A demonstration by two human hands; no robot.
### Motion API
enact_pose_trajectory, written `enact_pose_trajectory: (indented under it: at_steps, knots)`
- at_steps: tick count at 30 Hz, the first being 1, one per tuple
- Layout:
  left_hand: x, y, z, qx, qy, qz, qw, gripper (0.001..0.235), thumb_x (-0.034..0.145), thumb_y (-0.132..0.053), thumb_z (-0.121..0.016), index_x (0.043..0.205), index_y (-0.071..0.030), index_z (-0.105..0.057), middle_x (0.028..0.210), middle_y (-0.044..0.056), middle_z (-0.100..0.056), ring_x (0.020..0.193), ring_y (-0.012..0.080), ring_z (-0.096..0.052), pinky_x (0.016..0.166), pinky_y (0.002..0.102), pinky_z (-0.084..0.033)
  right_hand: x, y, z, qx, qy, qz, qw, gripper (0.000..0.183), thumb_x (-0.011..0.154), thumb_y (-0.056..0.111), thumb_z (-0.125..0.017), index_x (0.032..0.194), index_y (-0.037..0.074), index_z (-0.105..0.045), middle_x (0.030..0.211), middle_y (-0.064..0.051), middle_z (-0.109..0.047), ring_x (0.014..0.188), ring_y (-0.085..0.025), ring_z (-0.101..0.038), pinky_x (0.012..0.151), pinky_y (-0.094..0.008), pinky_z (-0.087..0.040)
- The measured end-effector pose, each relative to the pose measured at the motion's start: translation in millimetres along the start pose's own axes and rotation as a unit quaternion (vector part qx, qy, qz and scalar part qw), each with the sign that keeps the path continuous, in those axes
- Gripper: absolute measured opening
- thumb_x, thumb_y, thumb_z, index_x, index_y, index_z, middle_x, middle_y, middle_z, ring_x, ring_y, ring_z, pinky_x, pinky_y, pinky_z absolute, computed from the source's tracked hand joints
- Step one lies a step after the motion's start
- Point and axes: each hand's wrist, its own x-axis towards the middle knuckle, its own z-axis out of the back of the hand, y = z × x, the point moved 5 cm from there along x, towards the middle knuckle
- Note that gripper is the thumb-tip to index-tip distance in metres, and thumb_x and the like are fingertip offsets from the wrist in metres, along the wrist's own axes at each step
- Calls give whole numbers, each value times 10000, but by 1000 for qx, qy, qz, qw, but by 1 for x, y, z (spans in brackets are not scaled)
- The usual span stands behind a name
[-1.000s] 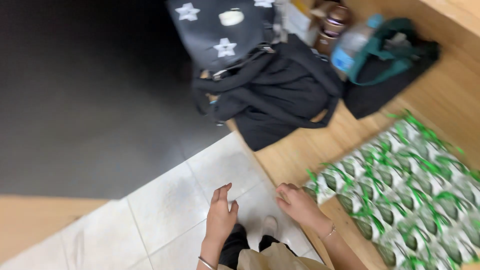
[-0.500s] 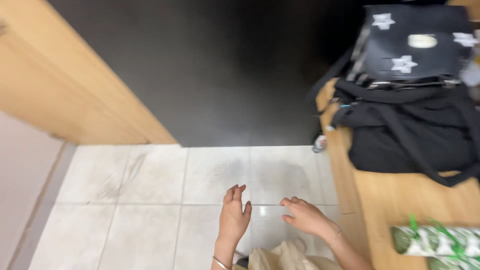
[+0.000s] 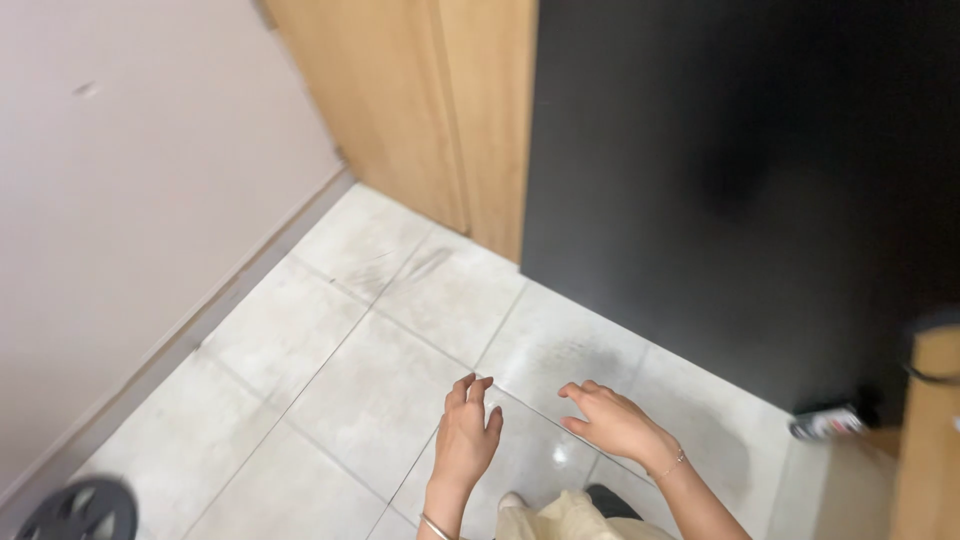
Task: Transferring small gift boxes from a shelf to a table and arranging them.
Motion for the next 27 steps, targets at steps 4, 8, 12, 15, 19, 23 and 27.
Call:
enact_pose_trajectory:
  at_steps: [4,8,12,15,19,23,27]
  knots:
    - [3,45,31,2,-71,56,996,441,859,-100,-705,1286,-54,-607,1449,186,-497,1295,359,-529,973,435,-516,52,52,6,-54,43,76,995,472,956,341,-623,1372,132,-545,1263,-125,-632,1167,-293,-636,993,-393,-514]
    - [11,79,66,-16,-108,139,984,434,871,-118,-707,1289,-57,-604,1442,184,-500,1283,354,-539,976,433,-525,114,104,6,-106,107,124,981,474,959,342,-611,1388,156,-539,1277,-114,-628,1152,-282,-656,985,-392,-526]
    - [30,113,106,-19,-174,183,967,430,870,-127,-708,1282,-48,-611,1414,189,-525,1298,357,-529,984,440,-522,190,154,10,-138,128,193,963,487,948,351,-640,1383,156,-540,1278,-121,-627,1169,-287,-641,988,-394,-522]
    - [41,142,131,-18,-225,231,947,415,876,-137,-703,1275,-59,-620,1409,188,-523,1296,352,-525,997,445,-508,235,212,18,-186,132,274,934,457,954,350,-635,1351,137,-561,1263,-127,-648,1135,-310,-660,988,-392,-527]
    - [58,157,174,-28,-249,308,918,399,919,-167,-680,1295,-64,-596,1427,167,-506,1306,333,-516,991,457,-495,284,282,20,-240,163,337,895,470,946,353,-647,1354,140,-554,1244,-131,-653,1174,-296,-635,988,-384,-525]
    - [52,188,204,-52,-306,380,871,400,930,-175,-671,1306,-69,-587,1409,149,-524,1280,315,-536,992,459,-490,306,370,14,-300,227,362,853,467,971,366,-614,1382,159,-538,1247,-118,-646,1163,-273,-644,993,-366,-526]
    - [17,216,208,-71,-364,435,821,419,907,-180,-694,1301,-77,-597,1341,125,-573,1253,309,-551,1009,465,-469,322,433,-30,-335,270,432,793,475,965,385,-616,1379,159,-554,1263,-108,-667,1171,-256,-654,1004,-357,-531]
